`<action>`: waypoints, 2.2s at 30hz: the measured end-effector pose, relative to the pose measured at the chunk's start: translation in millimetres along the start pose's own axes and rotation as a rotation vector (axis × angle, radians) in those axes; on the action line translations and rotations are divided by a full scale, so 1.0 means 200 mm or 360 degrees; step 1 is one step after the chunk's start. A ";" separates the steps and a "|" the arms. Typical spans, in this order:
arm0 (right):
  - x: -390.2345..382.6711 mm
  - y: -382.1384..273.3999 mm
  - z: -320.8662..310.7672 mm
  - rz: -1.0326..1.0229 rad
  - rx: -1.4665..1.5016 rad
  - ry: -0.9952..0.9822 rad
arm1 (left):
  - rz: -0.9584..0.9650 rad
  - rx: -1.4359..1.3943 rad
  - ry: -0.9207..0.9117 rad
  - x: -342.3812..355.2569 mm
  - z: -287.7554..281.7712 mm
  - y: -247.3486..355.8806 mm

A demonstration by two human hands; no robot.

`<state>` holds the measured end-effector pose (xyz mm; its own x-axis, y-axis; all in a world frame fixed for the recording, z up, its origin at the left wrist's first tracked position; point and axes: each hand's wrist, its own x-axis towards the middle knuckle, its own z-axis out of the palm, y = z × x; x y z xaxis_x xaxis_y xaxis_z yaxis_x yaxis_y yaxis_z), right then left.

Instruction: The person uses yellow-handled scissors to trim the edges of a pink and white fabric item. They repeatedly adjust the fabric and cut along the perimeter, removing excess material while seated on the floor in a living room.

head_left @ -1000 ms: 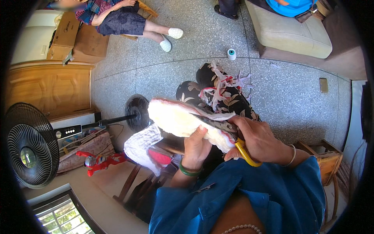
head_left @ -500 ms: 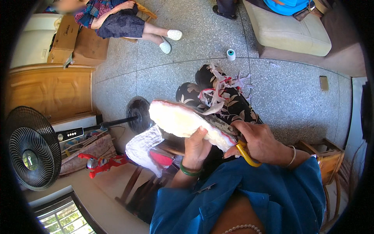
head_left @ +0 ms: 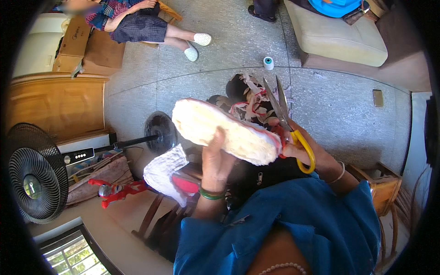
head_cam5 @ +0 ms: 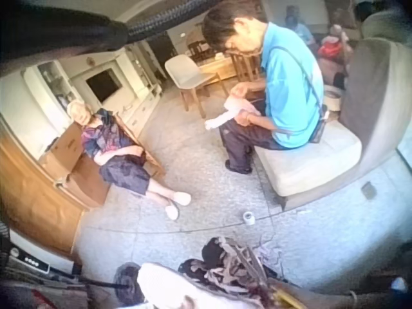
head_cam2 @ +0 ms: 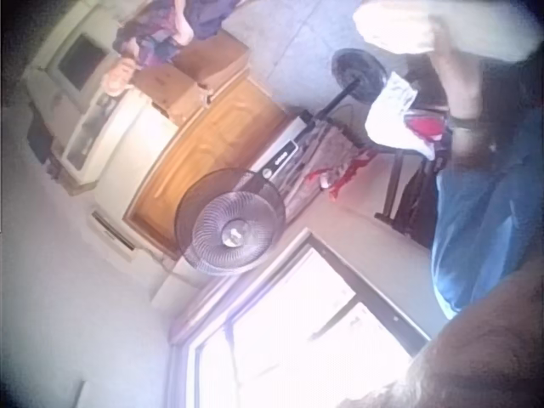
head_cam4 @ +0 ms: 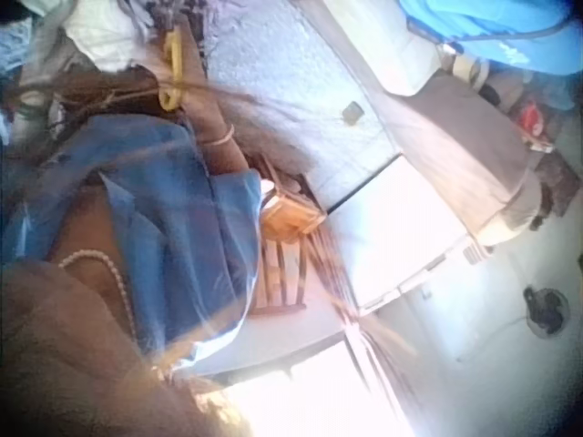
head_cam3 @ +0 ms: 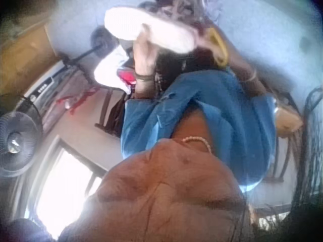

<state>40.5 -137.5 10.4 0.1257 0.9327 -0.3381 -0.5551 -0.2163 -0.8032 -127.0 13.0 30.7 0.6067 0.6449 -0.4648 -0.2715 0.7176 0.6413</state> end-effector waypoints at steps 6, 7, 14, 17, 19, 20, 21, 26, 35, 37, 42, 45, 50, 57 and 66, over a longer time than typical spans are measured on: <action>0.10 0.12 0.08 -0.0328 -0.0194 0.0307 | 0.0054 -0.0028 0.0013 0.04 -0.05 0.00; 0.11 0.10 0.12 -0.0299 0.0020 0.0368 | 0.0080 -0.0077 -0.0044 0.04 -0.06 0.00; 0.19 0.02 0.18 -0.0421 -0.0228 0.0295 | 0.0289 -0.0002 -0.0730 0.07 -0.05 -0.13; 0.22 0.02 0.15 -0.0526 -0.0400 0.0269 | 0.0123 0.0059 -0.0281 0.05 -0.09 -0.14; 0.19 -0.07 0.16 -0.0312 -0.0295 0.0225 | 0.0148 -0.0038 -0.0189 0.04 -0.06 -0.12; 0.18 -0.05 0.14 -0.0280 -0.0296 0.0213 | 0.0161 -0.0088 -0.0142 0.04 -0.05 -0.11; 0.17 -0.02 0.09 -0.0255 -0.0299 0.0196 | 0.0161 -0.0134 -0.0124 0.05 -0.05 -0.10; 0.04 0.11 0.02 -0.0206 -0.0889 0.0011 | 0.0162 -0.0337 -0.0075 0.10 -0.08 -0.05; 0.06 0.10 0.17 -0.0514 -0.1302 0.0091 | 0.0293 -0.0420 0.0045 0.09 -0.02 -0.06; 0.08 0.09 0.19 -0.0614 -0.1296 0.0122 | 0.0265 -0.0436 0.0055 0.08 -0.02 -0.06; 0.09 0.06 0.22 -0.0726 -0.1326 0.0179 | 0.0253 -0.0401 0.0051 0.05 0.00 -0.08; 0.10 0.07 0.23 -0.0826 -0.1357 0.0235 | 0.0282 -0.0403 0.0051 0.04 0.01 -0.08; 0.10 0.07 0.24 -0.0802 -0.1401 0.0290 | 0.0267 -0.0408 0.0079 0.04 0.03 -0.08; 0.10 0.08 0.24 -0.0746 -0.1441 0.0338 | 0.0302 -0.0359 0.0119 0.05 0.02 -0.08; 0.09 0.11 0.20 -0.0812 -0.1406 0.0320 | 0.0297 -0.0320 0.0085 0.04 -0.01 -0.07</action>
<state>-3.0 -114.4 7.4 0.3564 0.9249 0.1327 0.3927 -0.0194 -0.9195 -119.4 7.8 16.6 0.4934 0.7800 -0.3848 -0.5210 0.6193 0.5874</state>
